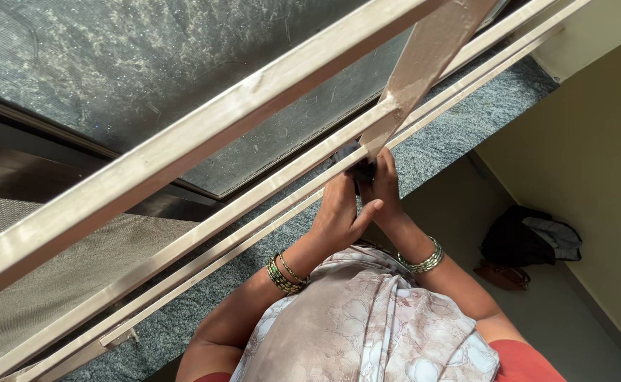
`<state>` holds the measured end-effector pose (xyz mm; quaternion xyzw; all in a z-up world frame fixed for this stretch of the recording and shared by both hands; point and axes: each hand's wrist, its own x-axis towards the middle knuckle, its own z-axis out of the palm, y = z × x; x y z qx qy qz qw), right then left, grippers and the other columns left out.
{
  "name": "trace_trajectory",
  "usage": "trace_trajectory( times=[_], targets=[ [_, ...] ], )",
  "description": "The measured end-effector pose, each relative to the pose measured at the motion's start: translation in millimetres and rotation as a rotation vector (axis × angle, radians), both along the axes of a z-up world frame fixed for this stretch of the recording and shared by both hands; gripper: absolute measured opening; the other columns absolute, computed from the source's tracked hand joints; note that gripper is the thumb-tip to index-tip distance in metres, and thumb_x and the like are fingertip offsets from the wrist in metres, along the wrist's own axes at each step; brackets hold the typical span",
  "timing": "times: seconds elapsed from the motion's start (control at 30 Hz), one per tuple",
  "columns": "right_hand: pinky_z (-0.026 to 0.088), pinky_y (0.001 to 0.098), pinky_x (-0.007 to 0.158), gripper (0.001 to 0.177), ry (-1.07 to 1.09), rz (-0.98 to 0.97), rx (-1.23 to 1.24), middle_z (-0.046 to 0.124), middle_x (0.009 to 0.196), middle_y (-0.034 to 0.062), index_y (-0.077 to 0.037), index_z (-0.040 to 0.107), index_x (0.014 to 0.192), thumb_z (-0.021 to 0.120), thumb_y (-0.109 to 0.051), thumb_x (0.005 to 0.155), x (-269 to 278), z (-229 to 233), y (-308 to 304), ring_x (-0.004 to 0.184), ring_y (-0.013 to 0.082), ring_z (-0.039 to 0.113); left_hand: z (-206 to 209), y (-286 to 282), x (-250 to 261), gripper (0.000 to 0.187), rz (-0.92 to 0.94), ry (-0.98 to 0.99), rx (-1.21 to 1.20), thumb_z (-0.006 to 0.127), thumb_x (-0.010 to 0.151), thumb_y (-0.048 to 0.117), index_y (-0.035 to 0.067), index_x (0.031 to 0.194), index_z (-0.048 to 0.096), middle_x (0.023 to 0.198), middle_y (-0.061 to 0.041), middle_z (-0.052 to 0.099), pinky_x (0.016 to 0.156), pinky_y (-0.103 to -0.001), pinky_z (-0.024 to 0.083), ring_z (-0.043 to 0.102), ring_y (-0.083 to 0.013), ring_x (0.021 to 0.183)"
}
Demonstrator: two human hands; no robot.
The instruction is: The person wipes the horizontal and vertical bars of a window frame using a dark cloth. They systematically clean the metal bars, moving from one section to another while holding the frame steady with their other hand.
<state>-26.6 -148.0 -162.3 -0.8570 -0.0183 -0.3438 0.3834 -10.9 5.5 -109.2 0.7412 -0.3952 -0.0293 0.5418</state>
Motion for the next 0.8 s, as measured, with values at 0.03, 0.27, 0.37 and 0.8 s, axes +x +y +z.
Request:
trace_trajectory(
  times=[0.03,0.27,0.37,0.8],
  targets=[
    [0.050,0.0453,0.092,0.034,-0.006,0.033,0.089,0.055,0.115,0.0205,0.005,0.054,0.125,0.061,-0.003,0.092,-1,9,-1,0.104,0.0379,0.059,6,0,0,0.066,0.000,-0.013,-0.014,0.063,0.102,0.040,-0.006,0.144,0.042,0.129,-0.026,0.055,0.108,-0.049,0.044,0.055,-0.0419,0.120],
    [0.052,0.0422,0.094,0.032,-0.015,0.067,0.196,0.059,0.118,0.0179,0.002,0.056,0.127,0.060,-0.004,0.096,14,16,5,0.109,0.0351,0.063,10,0,9,0.070,0.026,-0.100,-0.104,0.061,0.103,0.042,-0.009,0.145,0.039,0.134,-0.030,0.052,0.108,-0.051,0.042,0.052,-0.0459,0.124],
    [0.053,0.0444,0.090,0.030,0.002,0.045,0.132,0.059,0.114,0.0182,0.001,0.057,0.123,0.061,-0.007,0.094,13,4,-1,0.104,0.0364,0.063,-6,-1,14,0.062,0.039,-0.060,-0.001,0.064,0.100,0.043,-0.007,0.133,0.047,0.122,-0.027,0.056,0.101,-0.051,0.045,0.054,-0.0455,0.114],
    [0.044,0.0511,0.093,0.029,0.003,-0.131,-0.216,0.062,0.109,0.0148,-0.002,0.059,0.117,0.066,-0.016,0.093,9,-27,5,0.108,0.0382,0.057,-12,6,9,0.051,0.104,-0.169,0.241,0.069,0.094,0.039,-0.002,0.121,0.055,0.112,-0.021,0.058,0.092,-0.051,0.043,0.057,-0.0415,0.105]
  ],
)
